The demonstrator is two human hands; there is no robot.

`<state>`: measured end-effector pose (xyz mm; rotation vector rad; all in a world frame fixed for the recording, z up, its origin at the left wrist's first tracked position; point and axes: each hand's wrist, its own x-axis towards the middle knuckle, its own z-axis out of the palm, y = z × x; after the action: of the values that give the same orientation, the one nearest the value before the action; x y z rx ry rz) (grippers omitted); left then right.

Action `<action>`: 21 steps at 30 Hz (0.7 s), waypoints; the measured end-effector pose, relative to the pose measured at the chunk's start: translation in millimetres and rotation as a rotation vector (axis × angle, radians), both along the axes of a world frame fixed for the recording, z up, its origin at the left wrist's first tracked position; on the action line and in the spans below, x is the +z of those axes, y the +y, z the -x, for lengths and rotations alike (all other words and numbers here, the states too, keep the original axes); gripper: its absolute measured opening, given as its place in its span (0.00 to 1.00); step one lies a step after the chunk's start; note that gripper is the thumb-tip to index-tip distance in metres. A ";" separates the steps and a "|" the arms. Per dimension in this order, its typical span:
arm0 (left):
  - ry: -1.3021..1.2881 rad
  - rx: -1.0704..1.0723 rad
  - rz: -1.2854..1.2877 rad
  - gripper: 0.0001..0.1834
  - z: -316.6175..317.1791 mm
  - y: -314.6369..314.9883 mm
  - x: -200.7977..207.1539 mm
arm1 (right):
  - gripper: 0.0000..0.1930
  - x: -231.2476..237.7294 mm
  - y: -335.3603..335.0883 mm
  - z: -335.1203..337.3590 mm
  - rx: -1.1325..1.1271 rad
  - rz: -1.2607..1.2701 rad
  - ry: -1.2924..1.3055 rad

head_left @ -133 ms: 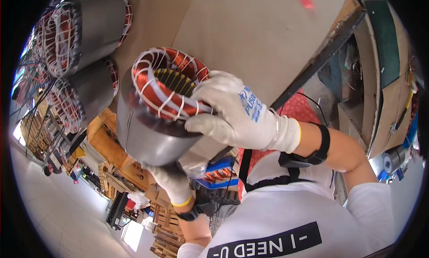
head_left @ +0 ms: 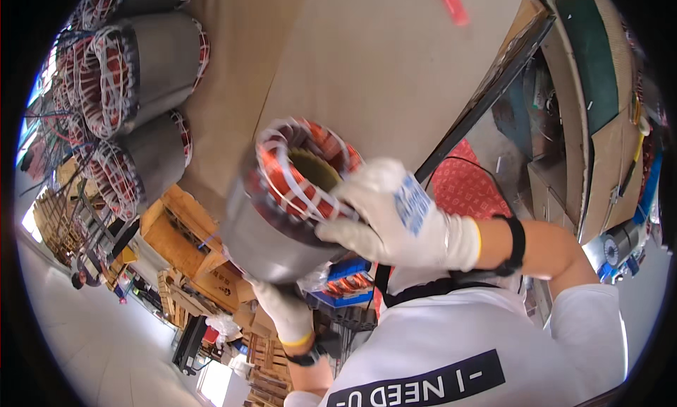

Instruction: Assembling the stator and internal wiring components of electric motors on a production line.

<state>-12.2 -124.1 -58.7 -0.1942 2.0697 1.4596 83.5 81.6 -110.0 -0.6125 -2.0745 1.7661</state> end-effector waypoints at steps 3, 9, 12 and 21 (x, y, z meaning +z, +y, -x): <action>-0.174 -0.082 0.082 0.40 -24.6 -15.0 29.0 | 0.22 9.7 -4.3 -29.5 0.100 0.092 -0.034; -0.330 0.054 0.167 0.37 -0.1 8.8 45.4 | 0.25 -30.6 33.4 -27.9 0.443 -0.030 0.276; -0.248 -0.277 0.397 0.30 38.4 0.7 56.8 | 0.27 -43.9 51.7 -21.6 0.595 -0.137 0.190; 0.719 -0.383 0.469 0.28 9.0 -8.9 63.3 | 0.31 -61.1 67.4 8.5 0.698 -0.426 0.127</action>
<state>-21.2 -133.1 4.6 0.6034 2.7952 0.8506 75.0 149.0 -171.1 0.3828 -2.6434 1.5065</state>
